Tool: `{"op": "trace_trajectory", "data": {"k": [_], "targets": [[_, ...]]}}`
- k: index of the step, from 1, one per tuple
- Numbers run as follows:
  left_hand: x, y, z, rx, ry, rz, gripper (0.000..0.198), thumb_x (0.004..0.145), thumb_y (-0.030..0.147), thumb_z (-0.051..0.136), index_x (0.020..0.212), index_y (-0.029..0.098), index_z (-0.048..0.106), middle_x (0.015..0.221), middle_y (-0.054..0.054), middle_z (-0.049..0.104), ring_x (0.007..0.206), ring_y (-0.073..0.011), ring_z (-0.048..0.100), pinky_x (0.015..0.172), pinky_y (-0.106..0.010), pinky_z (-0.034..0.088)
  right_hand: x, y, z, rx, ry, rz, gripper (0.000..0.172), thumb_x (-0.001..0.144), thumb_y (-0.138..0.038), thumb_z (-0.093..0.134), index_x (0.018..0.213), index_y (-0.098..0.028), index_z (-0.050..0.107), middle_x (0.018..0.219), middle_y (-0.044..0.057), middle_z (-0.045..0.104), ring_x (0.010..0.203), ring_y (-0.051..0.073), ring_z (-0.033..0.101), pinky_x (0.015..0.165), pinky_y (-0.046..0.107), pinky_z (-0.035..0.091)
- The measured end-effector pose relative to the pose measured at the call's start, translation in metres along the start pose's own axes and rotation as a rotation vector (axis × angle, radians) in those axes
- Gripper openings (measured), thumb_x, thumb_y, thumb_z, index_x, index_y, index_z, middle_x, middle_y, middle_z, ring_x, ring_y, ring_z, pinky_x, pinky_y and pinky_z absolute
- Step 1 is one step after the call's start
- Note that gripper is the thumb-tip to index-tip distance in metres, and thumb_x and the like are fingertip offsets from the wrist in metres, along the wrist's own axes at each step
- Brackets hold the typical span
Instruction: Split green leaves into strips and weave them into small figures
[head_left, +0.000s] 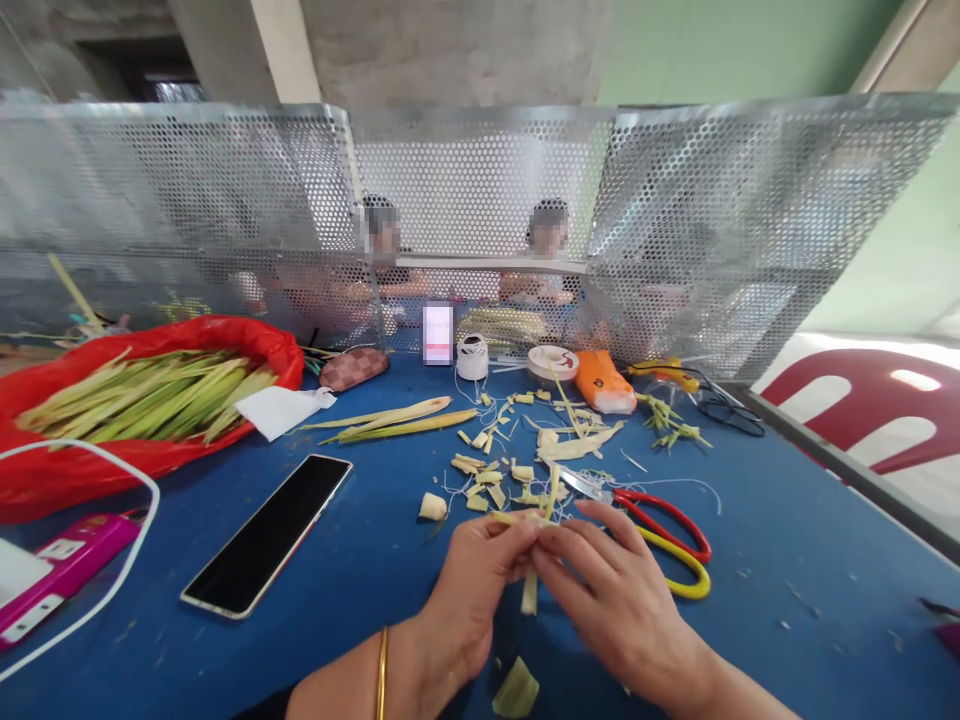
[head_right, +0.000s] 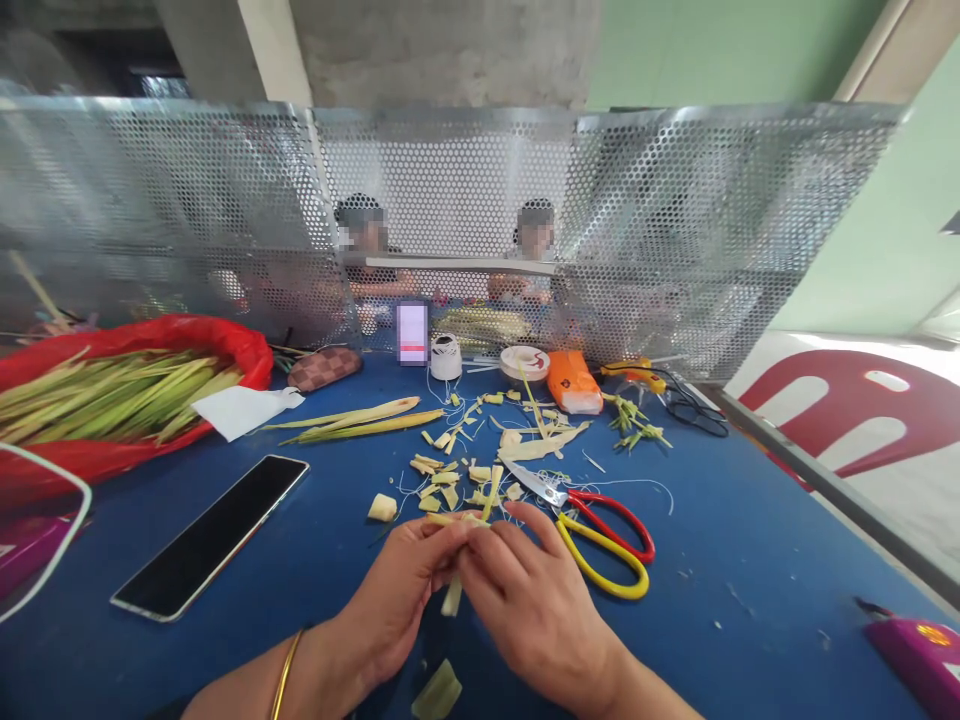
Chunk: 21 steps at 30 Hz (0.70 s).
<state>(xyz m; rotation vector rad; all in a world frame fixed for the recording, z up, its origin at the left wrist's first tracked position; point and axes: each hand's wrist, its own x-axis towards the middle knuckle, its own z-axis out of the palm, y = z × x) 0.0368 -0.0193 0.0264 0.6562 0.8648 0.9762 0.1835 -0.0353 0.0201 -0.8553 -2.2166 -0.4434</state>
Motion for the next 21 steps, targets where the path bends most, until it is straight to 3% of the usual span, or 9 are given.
{"op": "trace_trajectory", "data": {"k": [6, 11, 14, 18, 21], "targets": [[0.003, 0.000, 0.000, 0.222, 0.123, 0.047, 0.035, 0.060, 0.041, 0.080, 0.083, 0.015, 0.078, 0.081, -0.008, 0.073, 0.080, -0.0175, 0.061, 0.073, -0.026, 0.045, -0.004, -0.005, 0.011, 0.476, 0.108, 0.568, 0.013, 0.088, -0.018, 0.054, 0.079, -0.021, 0.063, 0.085, 0.005, 0.060, 0.078, 0.017, 0.058, 0.069, 0.029, 0.046], [0.001, 0.001, 0.001, 0.306, 0.129, 0.035, 0.026, 0.066, 0.035, 0.073, 0.082, 0.016, 0.078, 0.082, -0.007, 0.074, 0.081, -0.0183, 0.062, 0.075, -0.027, 0.044, -0.005, -0.010, 0.019, 0.807, 0.146, 0.983, 0.015, 0.080, -0.033, 0.066, 0.072, -0.021, 0.064, 0.096, 0.006, 0.066, 0.092, 0.023, 0.061, 0.080, 0.032, 0.049], [0.001, 0.003, 0.001, 0.376, 0.125, 0.040, 0.023, 0.068, 0.033, 0.069, 0.080, 0.015, 0.078, 0.079, -0.006, 0.073, 0.079, -0.0171, 0.061, 0.071, -0.025, 0.043, -0.004, -0.009, 0.016, 0.893, 0.128, 1.043, 0.017, 0.078, -0.036, 0.067, 0.072, -0.021, 0.064, 0.088, 0.005, 0.069, 0.083, 0.021, 0.062, 0.077, 0.031, 0.048], [0.001, 0.006, 0.001, 0.430, 0.125, 0.023, 0.023, 0.067, 0.032, 0.069, 0.078, 0.014, 0.077, 0.073, -0.006, 0.070, 0.075, -0.0164, 0.059, 0.067, -0.024, 0.041, -0.002, -0.005, 0.011, 0.793, 0.139, 0.969, 0.019, 0.078, -0.032, 0.066, 0.064, -0.021, 0.061, 0.077, 0.002, 0.065, 0.077, 0.018, 0.058, 0.072, 0.028, 0.046], [0.002, 0.006, 0.000, 0.448, 0.108, 0.011, 0.026, 0.068, 0.034, 0.069, 0.080, 0.013, 0.077, 0.071, -0.006, 0.069, 0.073, -0.0165, 0.059, 0.068, -0.025, 0.041, -0.001, -0.003, 0.010, 0.782, 0.109, 1.005, 0.020, 0.076, -0.032, 0.067, 0.062, -0.020, 0.060, 0.069, 0.001, 0.061, 0.068, 0.017, 0.055, 0.066, 0.027, 0.044]]}}
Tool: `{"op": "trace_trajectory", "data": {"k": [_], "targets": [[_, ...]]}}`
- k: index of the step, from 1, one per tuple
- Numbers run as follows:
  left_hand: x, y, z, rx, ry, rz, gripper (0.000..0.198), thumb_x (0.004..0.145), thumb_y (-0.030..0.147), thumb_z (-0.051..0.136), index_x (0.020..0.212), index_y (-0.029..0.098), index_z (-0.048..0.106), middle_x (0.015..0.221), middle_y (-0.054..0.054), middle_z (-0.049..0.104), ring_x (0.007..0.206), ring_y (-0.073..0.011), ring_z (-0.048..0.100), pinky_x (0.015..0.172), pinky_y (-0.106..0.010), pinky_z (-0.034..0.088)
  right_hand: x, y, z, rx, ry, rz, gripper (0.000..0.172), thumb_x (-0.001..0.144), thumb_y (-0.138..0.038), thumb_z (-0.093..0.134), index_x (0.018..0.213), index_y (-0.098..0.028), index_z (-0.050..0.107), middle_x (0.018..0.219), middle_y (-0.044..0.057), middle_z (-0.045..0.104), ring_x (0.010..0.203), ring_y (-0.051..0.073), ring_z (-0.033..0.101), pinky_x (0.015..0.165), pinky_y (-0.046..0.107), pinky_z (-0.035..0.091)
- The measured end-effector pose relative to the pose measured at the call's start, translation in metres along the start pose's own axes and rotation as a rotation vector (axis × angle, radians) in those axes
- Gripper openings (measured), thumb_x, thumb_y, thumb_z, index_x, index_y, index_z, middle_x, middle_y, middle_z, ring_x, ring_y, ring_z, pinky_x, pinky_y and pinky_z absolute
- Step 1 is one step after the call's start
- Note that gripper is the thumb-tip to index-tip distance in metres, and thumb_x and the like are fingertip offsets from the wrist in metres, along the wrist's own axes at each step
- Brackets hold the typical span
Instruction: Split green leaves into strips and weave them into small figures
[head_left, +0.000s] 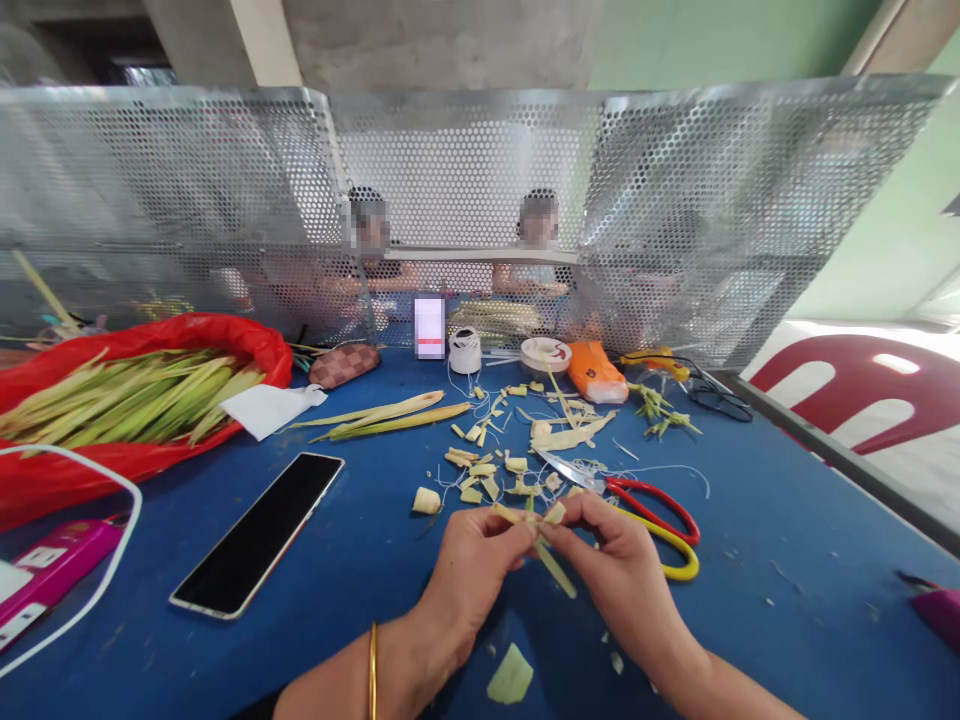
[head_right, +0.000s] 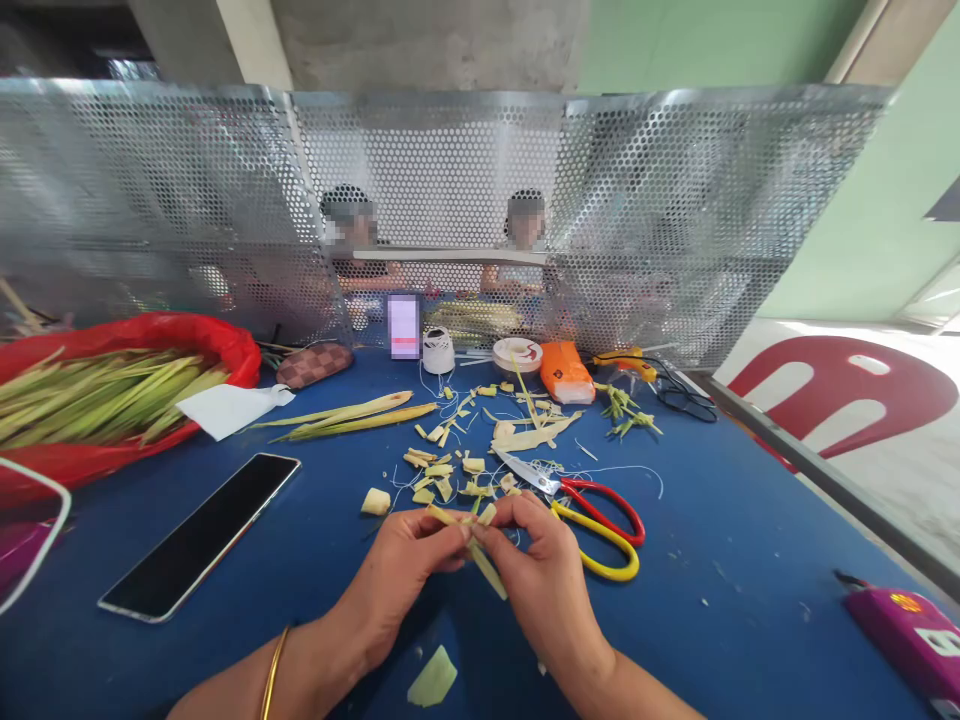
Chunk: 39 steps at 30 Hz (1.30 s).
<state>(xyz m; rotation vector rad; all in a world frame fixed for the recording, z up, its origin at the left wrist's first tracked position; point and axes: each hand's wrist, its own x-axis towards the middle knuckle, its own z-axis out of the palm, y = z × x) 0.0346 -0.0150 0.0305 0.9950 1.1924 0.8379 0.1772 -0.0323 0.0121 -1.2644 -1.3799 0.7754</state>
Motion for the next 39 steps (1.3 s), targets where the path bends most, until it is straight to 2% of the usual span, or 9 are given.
{"op": "trace_trajectory", "data": {"k": [8, 11, 14, 16, 18, 22, 26, 31, 39], "targets": [[0.000, -0.004, -0.002, 0.007, -0.059, 0.027, 0.030, 0.073, 0.040, 0.067, 0.086, 0.014, 0.076, 0.078, -0.007, 0.070, 0.080, -0.0179, 0.060, 0.074, -0.027, 0.044, 0.003, -0.002, -0.001, 0.016, -0.016, 0.167, 0.018, 0.073, -0.036, 0.066, 0.067, -0.019, 0.064, 0.065, 0.002, 0.065, 0.062, 0.016, 0.055, 0.058, 0.026, 0.044], [0.001, -0.004, -0.005, -0.006, -0.112, 0.057, 0.028, 0.074, 0.039, 0.068, 0.088, 0.016, 0.076, 0.078, -0.005, 0.069, 0.077, -0.0163, 0.058, 0.074, -0.027, 0.044, 0.004, -0.003, -0.003, 0.023, -0.014, 0.161, 0.018, 0.074, -0.035, 0.065, 0.066, -0.019, 0.063, 0.064, 0.002, 0.065, 0.062, 0.016, 0.056, 0.058, 0.026, 0.044], [0.004, -0.004, -0.008, 0.085, -0.051, 0.139, 0.022, 0.067, 0.036, 0.074, 0.075, 0.015, 0.074, 0.069, -0.003, 0.065, 0.070, -0.0156, 0.055, 0.070, -0.027, 0.042, 0.003, -0.004, -0.006, 0.006, -0.026, 0.123, 0.016, 0.075, -0.033, 0.064, 0.066, -0.019, 0.063, 0.066, 0.002, 0.066, 0.062, 0.016, 0.057, 0.058, 0.026, 0.045], [0.007, -0.003, -0.011, 0.159, 0.000, 0.246, 0.018, 0.062, 0.032, 0.078, 0.066, 0.016, 0.072, 0.073, -0.003, 0.066, 0.075, -0.0171, 0.056, 0.075, -0.028, 0.042, 0.002, -0.006, -0.006, -0.012, -0.032, 0.087, 0.014, 0.075, -0.031, 0.063, 0.067, -0.019, 0.063, 0.066, 0.001, 0.066, 0.062, 0.016, 0.058, 0.058, 0.025, 0.046], [0.008, -0.002, -0.011, 0.148, -0.031, 0.280, 0.016, 0.062, 0.030, 0.079, 0.068, 0.017, 0.072, 0.081, -0.004, 0.070, 0.083, -0.0192, 0.059, 0.083, -0.029, 0.041, 0.002, -0.007, -0.006, -0.024, -0.036, 0.055, 0.013, 0.076, -0.030, 0.062, 0.068, -0.020, 0.063, 0.066, 0.001, 0.066, 0.061, 0.015, 0.059, 0.058, 0.025, 0.046], [0.005, 0.000, -0.009, -0.020, -0.199, 0.090, 0.026, 0.064, 0.034, 0.078, 0.085, 0.017, 0.076, 0.082, -0.005, 0.073, 0.085, -0.0205, 0.062, 0.086, -0.031, 0.042, 0.001, -0.005, -0.005, -0.011, -0.012, 0.051, 0.011, 0.076, -0.028, 0.063, 0.083, -0.020, 0.062, 0.064, -0.001, 0.065, 0.059, 0.015, 0.060, 0.055, 0.025, 0.047], [0.002, 0.003, -0.006, -0.043, -0.191, 0.049, 0.027, 0.061, 0.034, 0.079, 0.080, 0.015, 0.078, 0.076, -0.006, 0.073, 0.080, -0.0198, 0.062, 0.082, -0.030, 0.044, 0.000, -0.004, -0.004, -0.052, 0.012, 0.083, 0.044, 0.076, -0.027, 0.064, 0.118, -0.020, 0.053, 0.063, -0.004, 0.065, 0.060, 0.016, 0.063, 0.057, 0.026, 0.048], [0.001, 0.002, -0.005, -0.021, -0.134, 0.057, 0.019, 0.060, 0.029, 0.079, 0.074, 0.015, 0.077, 0.067, -0.004, 0.071, 0.068, -0.0163, 0.059, 0.073, -0.028, 0.045, 0.000, -0.009, -0.006, -0.136, 0.037, 0.066, 0.037, 0.075, -0.027, 0.065, 0.111, -0.021, 0.059, 0.073, -0.001, 0.069, 0.074, 0.019, 0.067, 0.068, 0.031, 0.051], [0.002, 0.001, -0.007, -0.043, -0.185, 0.036, 0.020, 0.066, 0.034, 0.077, 0.072, 0.015, 0.075, 0.070, -0.005, 0.069, 0.071, -0.0158, 0.059, 0.076, -0.027, 0.044, 0.003, -0.011, -0.004, 0.066, 0.028, 0.118, 0.030, 0.074, -0.028, 0.065, 0.102, -0.019, 0.059, 0.069, -0.001, 0.066, 0.067, 0.018, 0.064, 0.068, 0.032, 0.051]]}}
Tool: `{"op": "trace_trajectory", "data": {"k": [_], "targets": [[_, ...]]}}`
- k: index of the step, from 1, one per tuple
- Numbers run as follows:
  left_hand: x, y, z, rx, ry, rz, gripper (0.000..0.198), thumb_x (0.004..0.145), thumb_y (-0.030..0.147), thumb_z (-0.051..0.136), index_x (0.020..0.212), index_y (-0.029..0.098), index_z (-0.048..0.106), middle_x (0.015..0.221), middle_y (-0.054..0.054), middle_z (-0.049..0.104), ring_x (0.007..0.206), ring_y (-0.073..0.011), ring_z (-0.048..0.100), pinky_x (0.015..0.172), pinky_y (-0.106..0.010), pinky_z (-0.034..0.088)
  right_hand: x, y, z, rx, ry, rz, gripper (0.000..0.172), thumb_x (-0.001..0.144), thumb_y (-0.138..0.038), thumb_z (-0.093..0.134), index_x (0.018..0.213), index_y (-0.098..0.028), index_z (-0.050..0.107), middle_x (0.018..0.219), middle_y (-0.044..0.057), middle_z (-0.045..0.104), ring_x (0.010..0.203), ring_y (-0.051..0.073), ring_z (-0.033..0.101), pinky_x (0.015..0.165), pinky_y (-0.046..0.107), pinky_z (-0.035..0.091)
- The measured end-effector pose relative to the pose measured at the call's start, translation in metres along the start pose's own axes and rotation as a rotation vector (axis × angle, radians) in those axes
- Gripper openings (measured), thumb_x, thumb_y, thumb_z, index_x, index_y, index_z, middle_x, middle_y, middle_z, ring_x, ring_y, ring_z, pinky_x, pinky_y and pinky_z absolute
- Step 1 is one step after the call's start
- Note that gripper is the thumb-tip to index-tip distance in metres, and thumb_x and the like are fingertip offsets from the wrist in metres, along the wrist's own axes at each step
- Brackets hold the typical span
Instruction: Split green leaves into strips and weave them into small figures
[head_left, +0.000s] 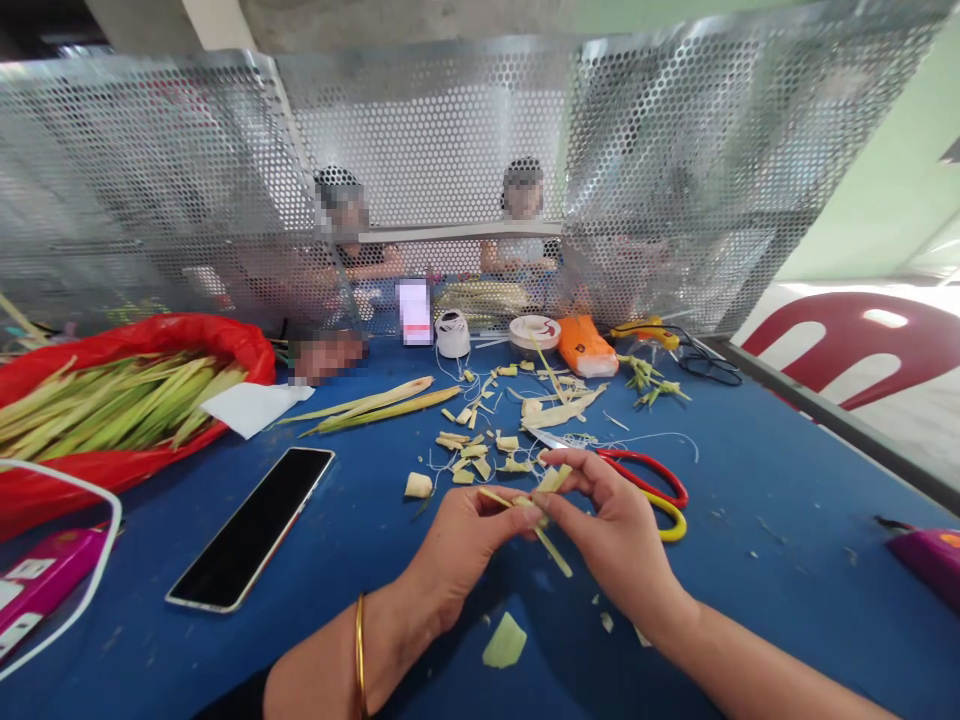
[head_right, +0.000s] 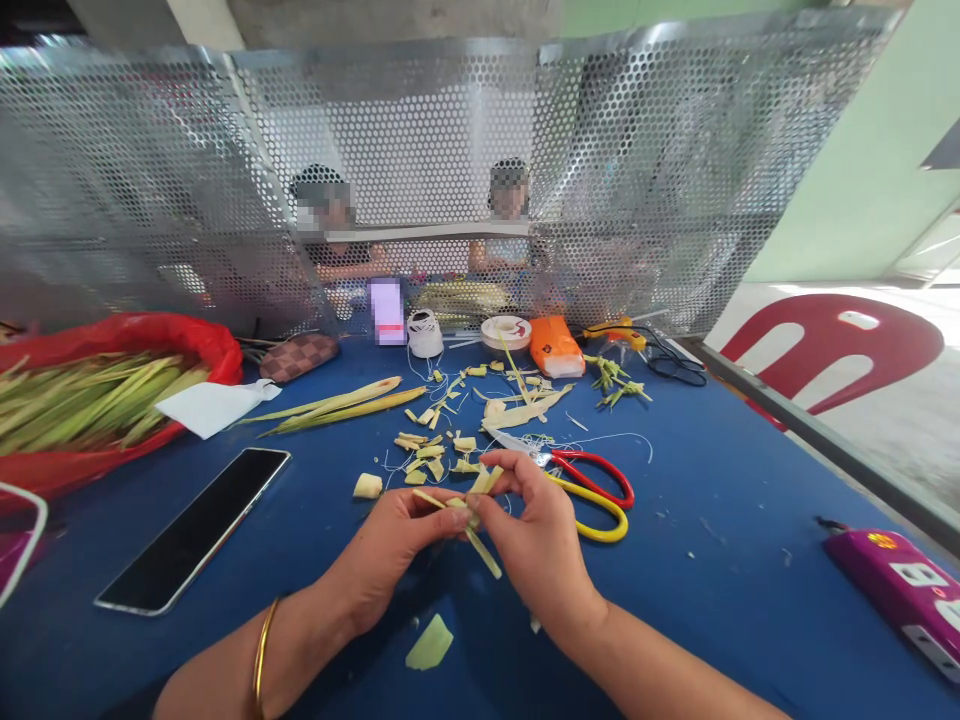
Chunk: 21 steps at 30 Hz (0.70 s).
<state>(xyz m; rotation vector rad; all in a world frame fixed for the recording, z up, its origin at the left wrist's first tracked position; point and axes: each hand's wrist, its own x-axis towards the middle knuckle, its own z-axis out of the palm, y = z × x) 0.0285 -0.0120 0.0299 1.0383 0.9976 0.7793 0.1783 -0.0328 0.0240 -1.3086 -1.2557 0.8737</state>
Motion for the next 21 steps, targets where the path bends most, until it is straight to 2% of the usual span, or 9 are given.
{"op": "trace_trajectory", "data": {"k": [4, 7, 14, 18, 21], "targets": [[-0.0014, -0.0014, 0.0005, -0.094, -0.107, -0.052, 0.029, 0.069, 0.036, 0.077, 0.088, 0.015, 0.073, 0.084, -0.007, 0.071, 0.084, -0.0176, 0.063, 0.083, -0.029, 0.045, -0.0006, 0.0028, -0.0002, 0.041, 0.025, 0.028, 0.032, 0.075, -0.030, 0.066, 0.103, -0.019, 0.058, 0.070, -0.001, 0.066, 0.065, 0.017, 0.064, 0.066, 0.031, 0.052], [-0.0009, -0.0039, 0.0027, -0.205, -0.077, -0.075, 0.038, 0.066, 0.029, 0.080, 0.100, 0.017, 0.066, 0.082, -0.004, 0.070, 0.081, -0.0171, 0.065, 0.084, -0.031, 0.046, -0.0020, 0.0027, 0.0007, 0.043, 0.026, 0.044, 0.033, 0.074, -0.031, 0.068, 0.103, -0.019, 0.059, 0.072, -0.001, 0.066, 0.065, 0.017, 0.064, 0.061, 0.029, 0.053], [-0.0011, -0.0083, 0.0084, -0.259, 0.060, -0.033, 0.031, 0.062, 0.025, 0.082, 0.080, 0.016, 0.060, 0.077, 0.000, 0.065, 0.077, -0.0156, 0.064, 0.084, -0.033, 0.049, -0.0019, 0.0000, 0.0024, 0.110, 0.013, 0.075, 0.029, 0.072, -0.030, 0.068, 0.097, -0.018, 0.060, 0.068, -0.001, 0.064, 0.059, 0.016, 0.062, 0.054, 0.028, 0.054], [-0.0020, -0.0070, 0.0091, -0.280, 0.030, -0.025, 0.035, 0.064, 0.025, 0.081, 0.089, 0.019, 0.059, 0.075, 0.002, 0.066, 0.075, -0.0148, 0.065, 0.084, -0.033, 0.050, 0.0004, -0.0006, 0.0026, 0.099, 0.040, 0.088, 0.029, 0.069, -0.030, 0.069, 0.094, -0.019, 0.060, 0.067, -0.001, 0.064, 0.062, 0.017, 0.061, 0.056, 0.028, 0.054], [-0.0016, -0.0056, 0.0089, -0.261, 0.007, -0.009, 0.033, 0.064, 0.024, 0.080, 0.087, 0.019, 0.058, 0.076, 0.002, 0.066, 0.074, -0.0144, 0.064, 0.084, -0.033, 0.049, 0.0015, -0.0005, 0.0028, 0.161, 0.026, 0.127, 0.030, 0.068, -0.031, 0.070, 0.092, -0.019, 0.059, 0.063, -0.002, 0.063, 0.056, 0.016, 0.060, 0.053, 0.028, 0.054]]}}
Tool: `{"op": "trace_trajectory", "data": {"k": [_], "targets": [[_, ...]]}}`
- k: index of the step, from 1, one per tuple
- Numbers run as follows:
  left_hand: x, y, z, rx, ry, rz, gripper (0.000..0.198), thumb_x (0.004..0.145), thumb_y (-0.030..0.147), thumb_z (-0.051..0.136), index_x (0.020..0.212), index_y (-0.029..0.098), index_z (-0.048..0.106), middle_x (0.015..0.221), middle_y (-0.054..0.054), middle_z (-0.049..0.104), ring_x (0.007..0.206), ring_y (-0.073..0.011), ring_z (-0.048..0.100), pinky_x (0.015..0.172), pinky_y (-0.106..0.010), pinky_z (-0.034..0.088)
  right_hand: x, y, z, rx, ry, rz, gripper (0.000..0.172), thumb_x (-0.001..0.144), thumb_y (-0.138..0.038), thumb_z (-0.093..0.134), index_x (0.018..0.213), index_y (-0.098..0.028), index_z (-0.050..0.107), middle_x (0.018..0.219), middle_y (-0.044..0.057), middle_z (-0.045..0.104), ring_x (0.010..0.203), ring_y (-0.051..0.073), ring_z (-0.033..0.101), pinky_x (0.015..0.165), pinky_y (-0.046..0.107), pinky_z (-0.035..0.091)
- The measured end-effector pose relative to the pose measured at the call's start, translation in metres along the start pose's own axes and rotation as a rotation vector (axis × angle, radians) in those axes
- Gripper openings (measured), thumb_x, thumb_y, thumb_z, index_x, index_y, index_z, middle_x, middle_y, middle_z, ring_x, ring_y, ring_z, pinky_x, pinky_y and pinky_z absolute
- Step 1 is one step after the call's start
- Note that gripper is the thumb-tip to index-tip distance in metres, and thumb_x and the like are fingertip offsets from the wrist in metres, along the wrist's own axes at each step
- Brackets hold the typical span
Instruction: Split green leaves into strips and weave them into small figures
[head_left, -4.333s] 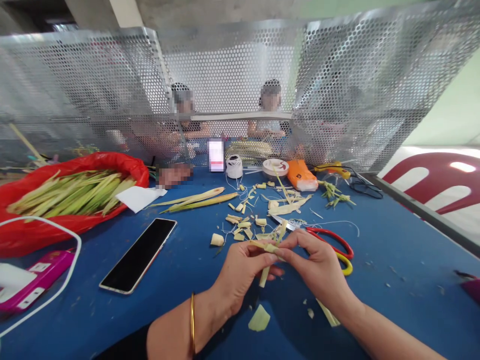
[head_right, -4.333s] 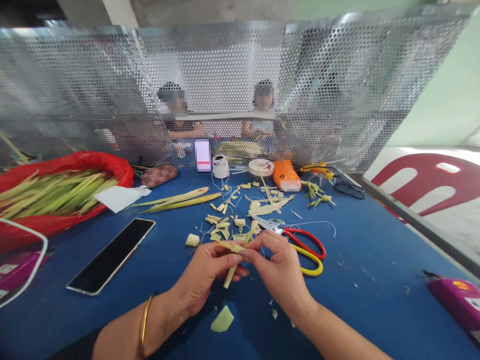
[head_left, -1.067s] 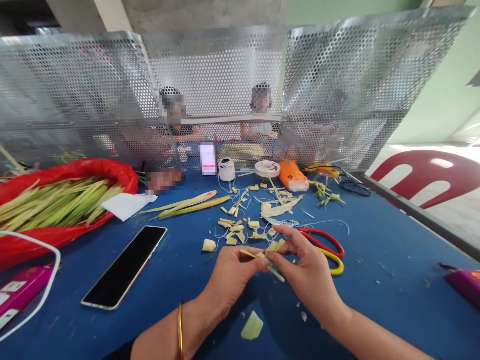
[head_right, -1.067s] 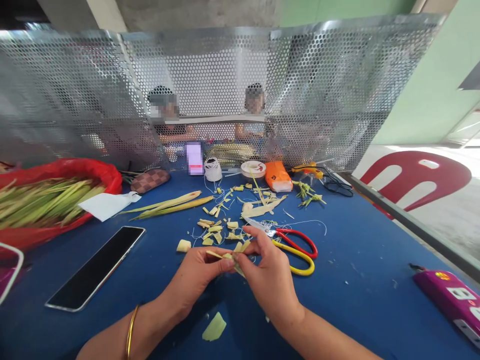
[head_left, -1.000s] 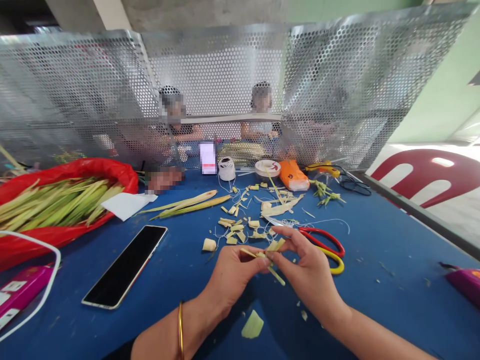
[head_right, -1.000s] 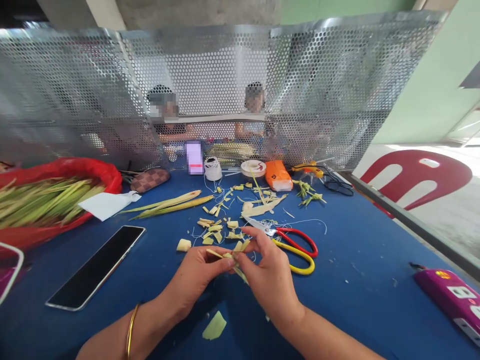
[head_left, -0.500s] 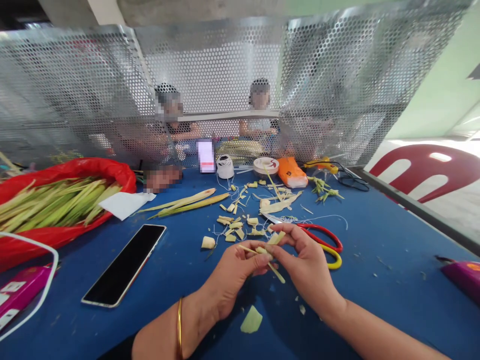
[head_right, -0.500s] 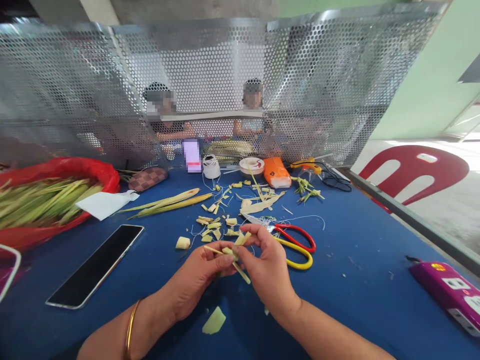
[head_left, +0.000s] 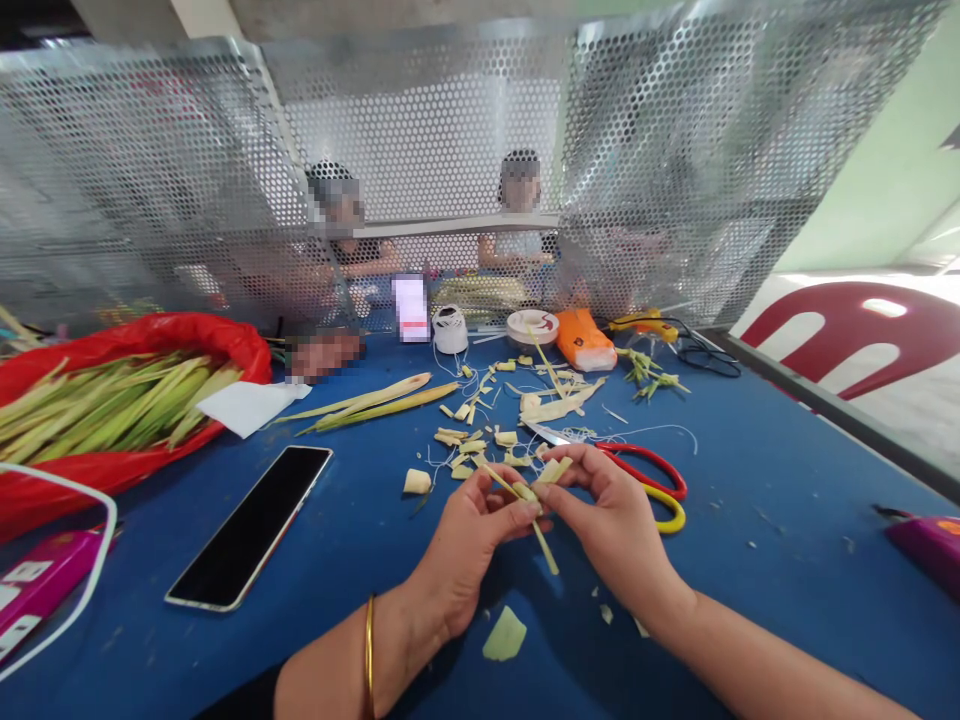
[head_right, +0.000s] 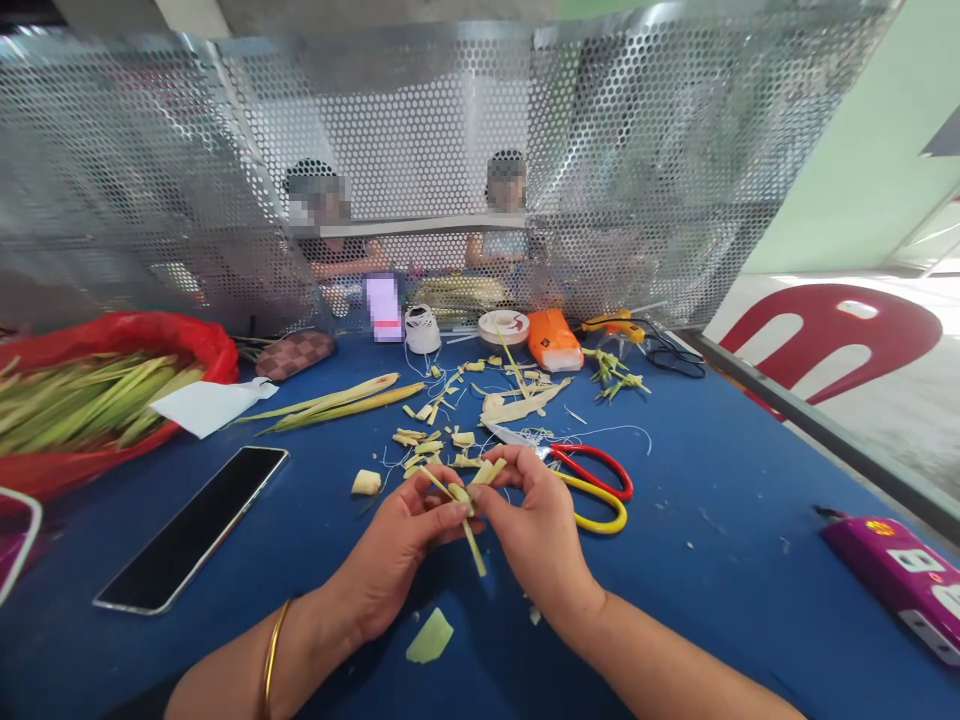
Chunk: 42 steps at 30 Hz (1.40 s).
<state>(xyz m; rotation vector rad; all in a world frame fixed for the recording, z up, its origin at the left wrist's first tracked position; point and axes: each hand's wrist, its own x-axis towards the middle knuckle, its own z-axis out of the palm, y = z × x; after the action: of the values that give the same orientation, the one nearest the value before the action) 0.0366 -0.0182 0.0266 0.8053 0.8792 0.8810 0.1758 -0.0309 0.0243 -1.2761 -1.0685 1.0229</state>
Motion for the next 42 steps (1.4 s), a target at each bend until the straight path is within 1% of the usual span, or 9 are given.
{"op": "trace_trajectory", "data": {"k": [7, 11, 16, 20, 23, 26, 33, 38, 42], "targets": [[0.002, 0.001, -0.001, 0.023, -0.009, -0.009, 0.032, 0.061, 0.023, 0.081, 0.079, 0.019, 0.055, 0.070, 0.004, 0.062, 0.068, -0.0130, 0.062, 0.079, -0.030, 0.050, 0.002, 0.000, -0.002, 0.032, -0.045, 0.014, 0.028, 0.066, -0.025, 0.070, 0.090, -0.018, 0.058, 0.061, -0.003, 0.063, 0.054, 0.015, 0.062, 0.053, 0.028, 0.053], [0.001, 0.003, 0.000, -0.009, -0.028, -0.035, 0.033, 0.063, 0.026, 0.081, 0.081, 0.019, 0.054, 0.074, 0.003, 0.063, 0.071, -0.0132, 0.063, 0.081, -0.031, 0.051, 0.000, -0.002, -0.001, 0.008, -0.030, -0.025, 0.025, 0.068, -0.026, 0.068, 0.089, -0.019, 0.058, 0.063, -0.003, 0.063, 0.057, 0.015, 0.063, 0.052, 0.026, 0.053], [0.002, 0.004, 0.001, 0.035, 0.016, 0.009, 0.031, 0.064, 0.027, 0.079, 0.076, 0.019, 0.052, 0.071, 0.002, 0.063, 0.069, -0.0132, 0.063, 0.077, -0.029, 0.051, -0.003, -0.005, 0.002, 0.010, -0.032, -0.036, 0.024, 0.070, -0.029, 0.067, 0.090, -0.020, 0.058, 0.060, -0.005, 0.062, 0.051, 0.014, 0.062, 0.051, 0.027, 0.054], [0.003, 0.005, 0.000, 0.018, 0.037, -0.062, 0.026, 0.063, 0.023, 0.077, 0.076, 0.019, 0.055, 0.070, 0.002, 0.064, 0.066, -0.0134, 0.064, 0.076, -0.028, 0.050, -0.002, -0.003, 0.003, 0.021, -0.043, -0.016, 0.025, 0.069, -0.029, 0.068, 0.091, -0.020, 0.058, 0.060, -0.005, 0.062, 0.050, 0.014, 0.061, 0.051, 0.027, 0.053], [0.003, 0.008, -0.004, 0.076, -0.019, -0.146, 0.021, 0.066, 0.026, 0.075, 0.083, 0.016, 0.064, 0.077, -0.002, 0.069, 0.071, -0.0148, 0.065, 0.080, -0.030, 0.050, -0.002, 0.000, 0.002, 0.001, -0.039, -0.057, 0.025, 0.071, -0.028, 0.068, 0.092, -0.020, 0.059, 0.063, -0.004, 0.062, 0.052, 0.014, 0.062, 0.051, 0.026, 0.053], [0.002, 0.012, -0.006, 0.187, -0.073, -0.179, 0.021, 0.071, 0.032, 0.071, 0.083, 0.014, 0.071, 0.079, -0.006, 0.071, 0.075, -0.0149, 0.065, 0.077, -0.026, 0.048, -0.003, 0.002, 0.001, -0.013, -0.042, -0.094, 0.026, 0.073, -0.027, 0.068, 0.096, -0.020, 0.059, 0.069, -0.003, 0.064, 0.054, 0.013, 0.063, 0.054, 0.025, 0.053], [0.001, 0.011, -0.004, 0.192, 0.047, -0.114, 0.017, 0.067, 0.031, 0.072, 0.068, 0.014, 0.070, 0.065, -0.002, 0.067, 0.065, -0.0128, 0.060, 0.066, -0.023, 0.043, 0.002, 0.003, -0.001, 0.005, -0.090, -0.061, 0.033, 0.070, -0.026, 0.071, 0.100, -0.020, 0.061, 0.077, 0.001, 0.070, 0.075, 0.018, 0.066, 0.072, 0.029, 0.053], [0.000, 0.008, -0.003, 0.212, 0.062, -0.064, 0.016, 0.068, 0.030, 0.072, 0.067, 0.014, 0.070, 0.066, -0.003, 0.067, 0.064, -0.0126, 0.058, 0.068, -0.024, 0.043, 0.002, -0.001, 0.001, 0.173, -0.277, 0.072, 0.019, 0.068, -0.032, 0.074, 0.073, -0.018, 0.063, 0.063, -0.002, 0.063, 0.060, 0.014, 0.059, 0.061, 0.026, 0.049], [-0.003, 0.010, -0.001, 0.255, 0.026, -0.100, 0.019, 0.068, 0.032, 0.072, 0.068, 0.014, 0.070, 0.068, -0.003, 0.067, 0.067, -0.0135, 0.059, 0.071, -0.025, 0.044, 0.000, 0.000, 0.001, 0.164, -0.214, 0.075, 0.021, 0.069, -0.034, 0.074, 0.063, -0.016, 0.063, 0.056, -0.003, 0.059, 0.053, 0.012, 0.053, 0.055, 0.024, 0.045]]}}
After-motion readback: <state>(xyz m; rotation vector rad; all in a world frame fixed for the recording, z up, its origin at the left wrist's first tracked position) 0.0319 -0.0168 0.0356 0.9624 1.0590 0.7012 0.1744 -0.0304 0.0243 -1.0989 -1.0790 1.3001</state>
